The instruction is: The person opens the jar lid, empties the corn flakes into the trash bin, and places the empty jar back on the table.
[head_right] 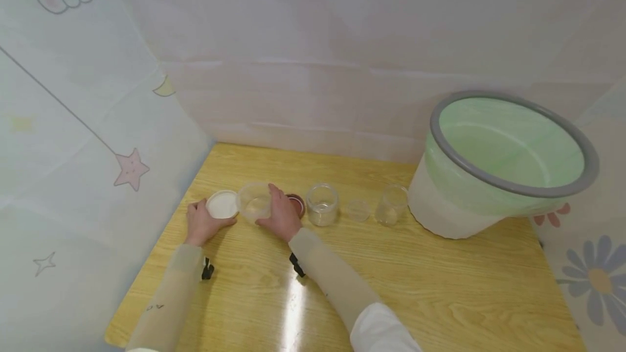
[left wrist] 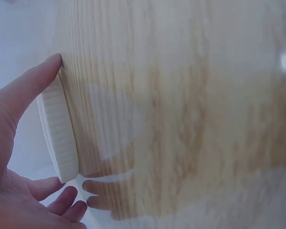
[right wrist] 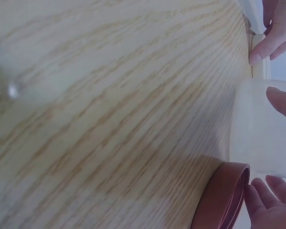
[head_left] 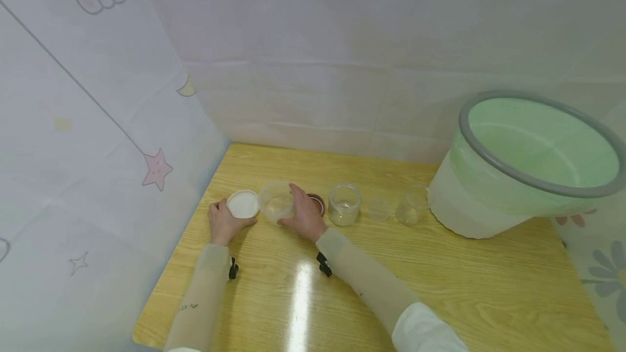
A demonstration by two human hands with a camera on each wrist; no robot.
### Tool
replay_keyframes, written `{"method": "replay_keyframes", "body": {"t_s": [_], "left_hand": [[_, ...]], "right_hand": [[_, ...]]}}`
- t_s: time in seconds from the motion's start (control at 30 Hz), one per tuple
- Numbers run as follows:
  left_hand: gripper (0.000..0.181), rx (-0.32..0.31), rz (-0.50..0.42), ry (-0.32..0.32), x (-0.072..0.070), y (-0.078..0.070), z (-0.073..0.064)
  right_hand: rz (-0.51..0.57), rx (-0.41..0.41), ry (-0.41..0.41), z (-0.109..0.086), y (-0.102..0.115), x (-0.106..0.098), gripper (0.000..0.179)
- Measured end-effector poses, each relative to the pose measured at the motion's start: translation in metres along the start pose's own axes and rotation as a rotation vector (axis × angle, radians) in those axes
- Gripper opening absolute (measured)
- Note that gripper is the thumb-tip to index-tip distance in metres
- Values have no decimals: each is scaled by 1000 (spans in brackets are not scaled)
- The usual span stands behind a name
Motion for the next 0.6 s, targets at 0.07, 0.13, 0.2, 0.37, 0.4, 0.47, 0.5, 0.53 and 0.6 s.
{"method": "replay_keyframes", "body": {"t_s": [0.07, 0.13, 0.2, 0.37, 0.4, 0.47, 0.5, 0.53, 0.6], "left_hand": [[109, -3, -7, 7, -1, -1, 0], [114, -1, -23, 23, -1, -1, 0], [117, -2, -50, 43, -3, -1, 1], [118, 33, -97, 76, -10, -5, 6], [116, 48, -103, 76, -13, -7, 7], [114, 75, -121, 79, -17, -12, 9], [113, 89, -128, 79, -19, -15, 10], [113, 97, -132, 76, -21, -18, 11], [111, 115, -145, 68, -23, -24, 12]], "right_hand": [[-1, 1, -5, 0, 0, 0, 109], [-3, -2, -15, 0, 0, 0, 113], [-10, -17, -30, -1, 0, 0, 118], [-12, -64, -71, 0, 5, -6, 123], [-8, -68, -73, 0, 6, -9, 123], [8, -71, -70, 0, 10, -13, 121], [15, -72, -65, 0, 12, -16, 121], [17, -75, -61, 1, 14, -18, 120], [13, -70, -44, 0, 17, -21, 119]]}}
Point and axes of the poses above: each hand's wrist, its own z-axis towards the middle knuckle, its own x-axis out of the palm, y = z × x, the point moved 2 cm from there along z, towards the middle knuckle, and after that the axes turned 3 degrees about -y, right-handed, at the moved point
